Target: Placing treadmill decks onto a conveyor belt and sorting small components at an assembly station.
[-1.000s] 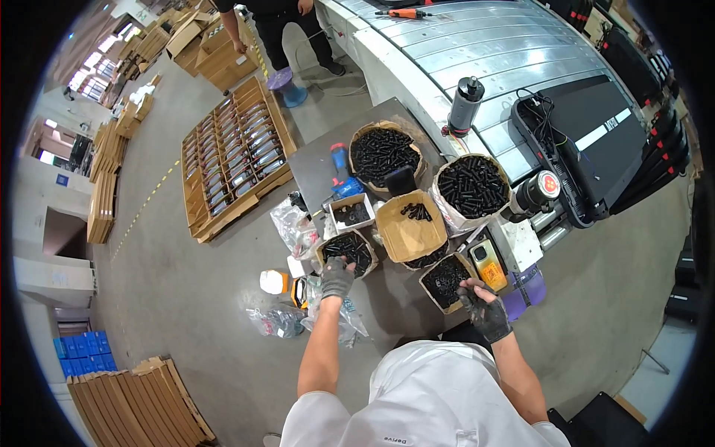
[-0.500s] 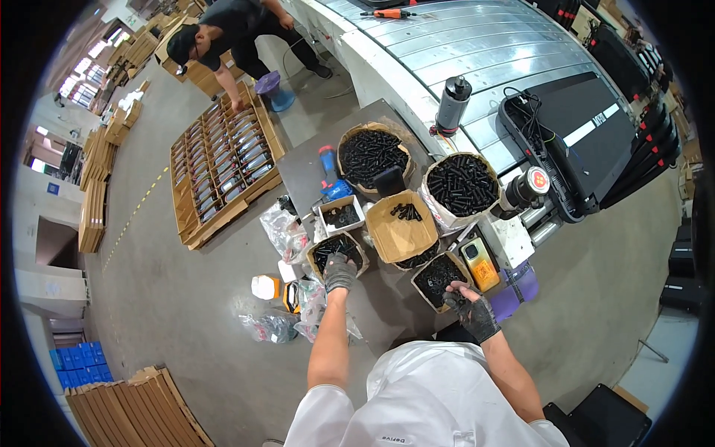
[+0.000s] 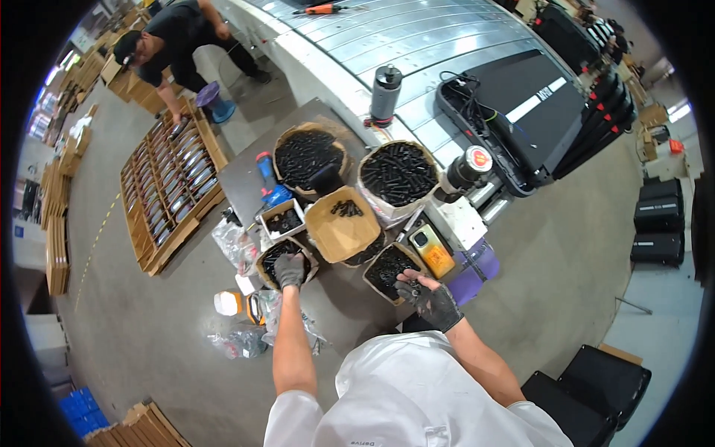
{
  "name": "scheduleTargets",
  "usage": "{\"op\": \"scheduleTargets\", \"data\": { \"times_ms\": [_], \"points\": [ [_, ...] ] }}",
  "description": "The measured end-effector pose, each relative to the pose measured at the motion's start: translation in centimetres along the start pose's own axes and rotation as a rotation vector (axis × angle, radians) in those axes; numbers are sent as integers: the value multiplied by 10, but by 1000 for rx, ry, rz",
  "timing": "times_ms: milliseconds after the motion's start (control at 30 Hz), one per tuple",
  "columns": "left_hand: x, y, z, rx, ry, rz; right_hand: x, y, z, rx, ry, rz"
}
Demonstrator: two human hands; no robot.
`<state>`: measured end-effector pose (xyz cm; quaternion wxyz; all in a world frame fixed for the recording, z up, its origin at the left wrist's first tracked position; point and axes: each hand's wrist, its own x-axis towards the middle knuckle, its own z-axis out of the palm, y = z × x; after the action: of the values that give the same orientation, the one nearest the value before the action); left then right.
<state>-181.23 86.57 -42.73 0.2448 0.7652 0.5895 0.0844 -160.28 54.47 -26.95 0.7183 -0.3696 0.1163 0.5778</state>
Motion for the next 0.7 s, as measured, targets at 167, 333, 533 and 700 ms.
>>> {"op": "scheduleTargets", "data": {
  "times_ms": [167,333,533,700],
  "points": [
    [-54,24,-66,-1197,-132,-336,-1,-6,-2,46,-134,-43],
    [-131,38,-98,-926,-414,-263,-1,-13,15,26,-158,62],
    [-181,109,-88,-844,-642,-29,0,-8,12,-104,-172,20],
    [-187,151,-92,-978,-620,-75,-6,-8,13,-232,-120,-28]
  ]
}}
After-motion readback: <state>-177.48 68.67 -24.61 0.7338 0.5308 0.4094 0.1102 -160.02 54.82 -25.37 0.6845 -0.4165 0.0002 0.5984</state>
